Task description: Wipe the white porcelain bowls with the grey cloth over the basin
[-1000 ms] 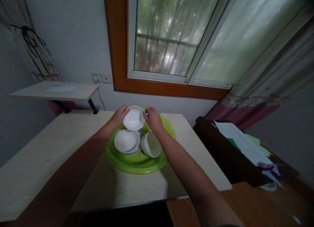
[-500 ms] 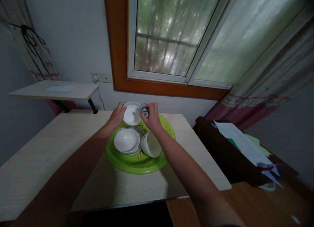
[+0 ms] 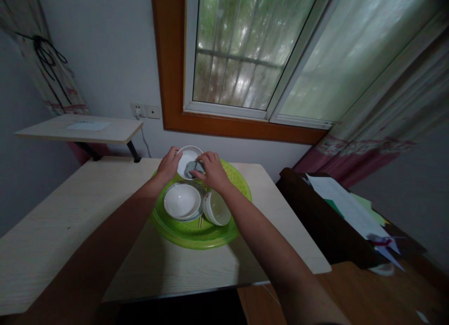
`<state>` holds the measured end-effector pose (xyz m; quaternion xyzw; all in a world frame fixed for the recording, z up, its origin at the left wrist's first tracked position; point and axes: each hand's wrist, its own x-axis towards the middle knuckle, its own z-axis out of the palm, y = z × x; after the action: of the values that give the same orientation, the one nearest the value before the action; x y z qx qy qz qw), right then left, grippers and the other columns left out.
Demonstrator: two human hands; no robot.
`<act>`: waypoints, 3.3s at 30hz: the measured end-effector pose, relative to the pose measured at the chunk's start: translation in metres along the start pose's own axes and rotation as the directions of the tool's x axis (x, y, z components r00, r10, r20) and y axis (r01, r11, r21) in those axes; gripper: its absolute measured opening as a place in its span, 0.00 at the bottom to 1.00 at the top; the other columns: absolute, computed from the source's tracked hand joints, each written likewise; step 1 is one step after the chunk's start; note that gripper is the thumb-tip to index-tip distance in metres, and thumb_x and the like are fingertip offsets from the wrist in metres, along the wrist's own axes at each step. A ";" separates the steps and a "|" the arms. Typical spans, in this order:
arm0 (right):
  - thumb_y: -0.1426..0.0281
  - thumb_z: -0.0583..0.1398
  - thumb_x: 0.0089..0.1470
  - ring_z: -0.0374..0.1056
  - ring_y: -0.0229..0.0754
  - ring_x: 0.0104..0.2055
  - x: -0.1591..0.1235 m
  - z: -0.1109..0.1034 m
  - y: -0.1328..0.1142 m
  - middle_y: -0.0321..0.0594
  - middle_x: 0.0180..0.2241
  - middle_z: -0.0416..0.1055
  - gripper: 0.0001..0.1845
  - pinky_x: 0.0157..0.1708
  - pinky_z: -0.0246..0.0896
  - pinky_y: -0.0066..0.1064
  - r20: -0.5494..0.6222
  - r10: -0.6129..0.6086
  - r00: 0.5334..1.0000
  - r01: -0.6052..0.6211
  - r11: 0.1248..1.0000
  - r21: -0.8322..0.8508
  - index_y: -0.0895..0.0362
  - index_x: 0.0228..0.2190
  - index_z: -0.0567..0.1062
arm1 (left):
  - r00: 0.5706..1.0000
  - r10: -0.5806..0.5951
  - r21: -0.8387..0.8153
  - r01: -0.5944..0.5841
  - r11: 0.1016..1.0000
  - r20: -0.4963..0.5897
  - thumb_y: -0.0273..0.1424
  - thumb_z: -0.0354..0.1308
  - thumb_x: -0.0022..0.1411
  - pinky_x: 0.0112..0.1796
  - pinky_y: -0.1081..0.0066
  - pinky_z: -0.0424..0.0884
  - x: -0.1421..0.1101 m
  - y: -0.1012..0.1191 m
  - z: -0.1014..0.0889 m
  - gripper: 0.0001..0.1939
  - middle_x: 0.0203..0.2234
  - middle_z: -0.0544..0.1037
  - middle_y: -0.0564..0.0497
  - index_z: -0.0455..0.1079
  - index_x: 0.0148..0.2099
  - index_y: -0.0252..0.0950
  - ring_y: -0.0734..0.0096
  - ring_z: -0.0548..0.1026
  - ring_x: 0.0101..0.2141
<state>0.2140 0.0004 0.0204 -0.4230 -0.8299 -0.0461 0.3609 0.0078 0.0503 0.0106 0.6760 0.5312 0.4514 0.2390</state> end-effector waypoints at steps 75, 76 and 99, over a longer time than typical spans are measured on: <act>0.46 0.59 0.56 0.74 0.42 0.36 0.003 0.010 0.014 0.40 0.35 0.78 0.25 0.33 0.70 0.32 0.205 0.488 0.849 -0.438 0.429 0.790 0.55 0.39 0.76 | 0.996 -0.040 0.123 0.051 0.991 -0.085 0.45 0.47 0.67 0.52 0.57 0.69 0.005 -0.003 -0.002 0.19 0.47 0.77 0.41 0.67 0.52 0.40 0.53 0.75 0.50; 0.46 0.58 0.58 0.76 0.44 0.39 0.002 0.012 0.012 0.42 0.39 0.79 0.26 0.35 0.72 0.34 0.246 0.431 0.868 -0.431 0.409 0.804 0.55 0.40 0.77 | 0.996 -0.035 0.124 0.046 0.991 -0.086 0.45 0.47 0.67 0.52 0.57 0.69 0.004 -0.003 -0.002 0.19 0.47 0.77 0.41 0.67 0.52 0.40 0.53 0.75 0.50; 0.53 0.59 0.65 0.61 0.59 0.68 -0.011 0.023 -0.010 0.55 0.60 0.71 0.26 0.69 0.45 0.59 0.219 -0.066 0.973 0.085 0.993 -0.078 0.58 0.54 0.76 | 0.990 0.076 0.084 -0.066 0.994 -0.117 0.42 0.46 0.69 0.55 0.57 0.68 -0.002 0.003 -0.003 0.20 0.47 0.75 0.41 0.66 0.55 0.38 0.55 0.74 0.51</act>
<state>0.1979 -0.0041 -0.0013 -0.4090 -0.8768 -0.0495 0.2478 0.0069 0.0465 0.0140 0.6752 0.5377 0.4779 0.1634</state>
